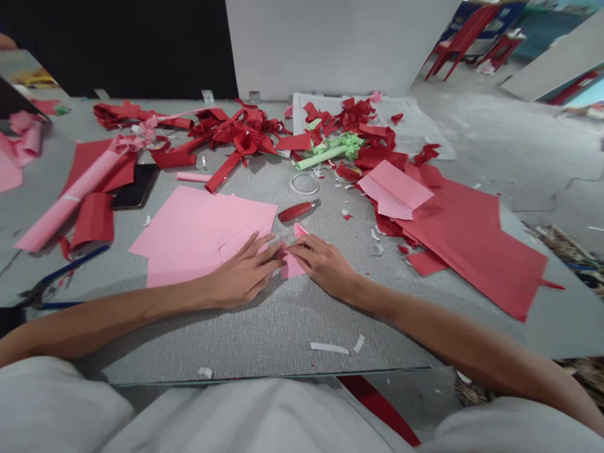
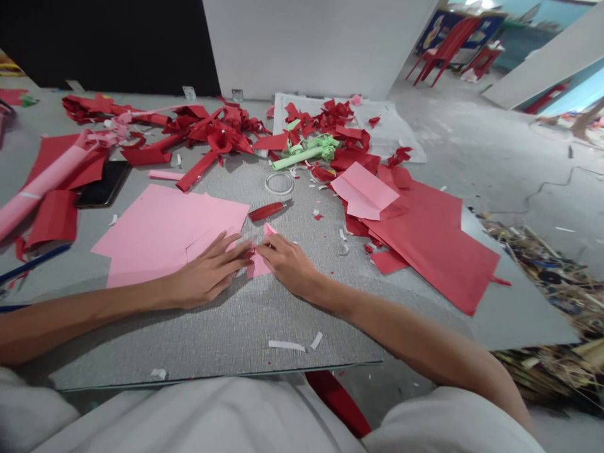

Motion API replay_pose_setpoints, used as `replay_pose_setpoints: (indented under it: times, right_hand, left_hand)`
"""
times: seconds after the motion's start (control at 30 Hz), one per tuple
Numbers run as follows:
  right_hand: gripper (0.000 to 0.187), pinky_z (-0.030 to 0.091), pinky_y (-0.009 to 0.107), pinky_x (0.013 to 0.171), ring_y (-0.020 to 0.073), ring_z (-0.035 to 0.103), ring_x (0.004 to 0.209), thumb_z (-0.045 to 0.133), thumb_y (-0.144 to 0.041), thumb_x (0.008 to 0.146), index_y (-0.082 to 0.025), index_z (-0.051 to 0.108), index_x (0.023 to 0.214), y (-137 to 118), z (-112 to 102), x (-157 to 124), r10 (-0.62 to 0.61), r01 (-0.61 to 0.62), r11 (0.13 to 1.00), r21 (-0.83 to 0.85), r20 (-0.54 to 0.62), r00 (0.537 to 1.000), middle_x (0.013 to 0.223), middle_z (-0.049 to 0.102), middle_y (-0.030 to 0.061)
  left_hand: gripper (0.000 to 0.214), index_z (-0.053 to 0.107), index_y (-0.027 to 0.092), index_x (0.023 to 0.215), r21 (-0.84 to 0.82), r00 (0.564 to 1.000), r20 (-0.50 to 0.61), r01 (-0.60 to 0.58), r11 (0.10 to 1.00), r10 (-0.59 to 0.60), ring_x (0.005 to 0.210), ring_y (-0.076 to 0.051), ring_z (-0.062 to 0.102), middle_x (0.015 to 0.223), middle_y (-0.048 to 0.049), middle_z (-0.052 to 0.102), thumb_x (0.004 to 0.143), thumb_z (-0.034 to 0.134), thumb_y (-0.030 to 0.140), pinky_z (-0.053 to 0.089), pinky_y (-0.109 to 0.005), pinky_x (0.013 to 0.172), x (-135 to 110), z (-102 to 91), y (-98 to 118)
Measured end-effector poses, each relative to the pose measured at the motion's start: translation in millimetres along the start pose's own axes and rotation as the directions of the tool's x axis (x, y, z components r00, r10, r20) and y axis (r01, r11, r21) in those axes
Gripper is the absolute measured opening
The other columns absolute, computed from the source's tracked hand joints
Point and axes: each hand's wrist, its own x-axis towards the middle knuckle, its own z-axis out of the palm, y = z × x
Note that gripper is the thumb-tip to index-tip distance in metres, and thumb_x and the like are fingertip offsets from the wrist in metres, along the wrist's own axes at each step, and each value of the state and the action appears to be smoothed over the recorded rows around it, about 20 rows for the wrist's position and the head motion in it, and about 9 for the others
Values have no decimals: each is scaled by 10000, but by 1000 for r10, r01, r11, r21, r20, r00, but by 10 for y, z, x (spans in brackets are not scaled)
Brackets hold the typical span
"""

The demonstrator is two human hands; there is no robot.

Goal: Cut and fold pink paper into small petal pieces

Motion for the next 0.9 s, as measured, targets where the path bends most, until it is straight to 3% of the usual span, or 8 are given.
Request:
replay_pose_setpoints:
  times: [0.23,0.47,0.9]
  right_hand:
    - [307,568,322,769,214,672,942,426,-187,1115,-186,721,1033,-1,-1,5,-14,16,999,52,-31,999,988,687,105]
    - [305,564,316,753,207,663,930,421,-182,1114,-199,714,1030,5,7,3,-7,8,999,49,-15,1000,989,677,94]
    - [319,588,322,757,208,676,939,405,-200,1122,-199,711,1034,5,7,10,-30,31,999,14,-39,999,985,686,91]
  left_hand:
    - [384,554,204,1443,51,999,41,13,999,-15,1605,-353,312,1676,-128,446,1091,413,258,260,-632,1316,23,-17,31]
    - [378,553,229,1440,55,999,45,16,998,-18,1607,-341,305,1679,-112,452,1088,428,285,192,-648,1328,37,-42,63]
    - [342,599,191,1371,14,998,57,6,1000,-7,1575,-346,371,1636,-145,501,1070,462,279,272,-663,1304,77,-89,65]
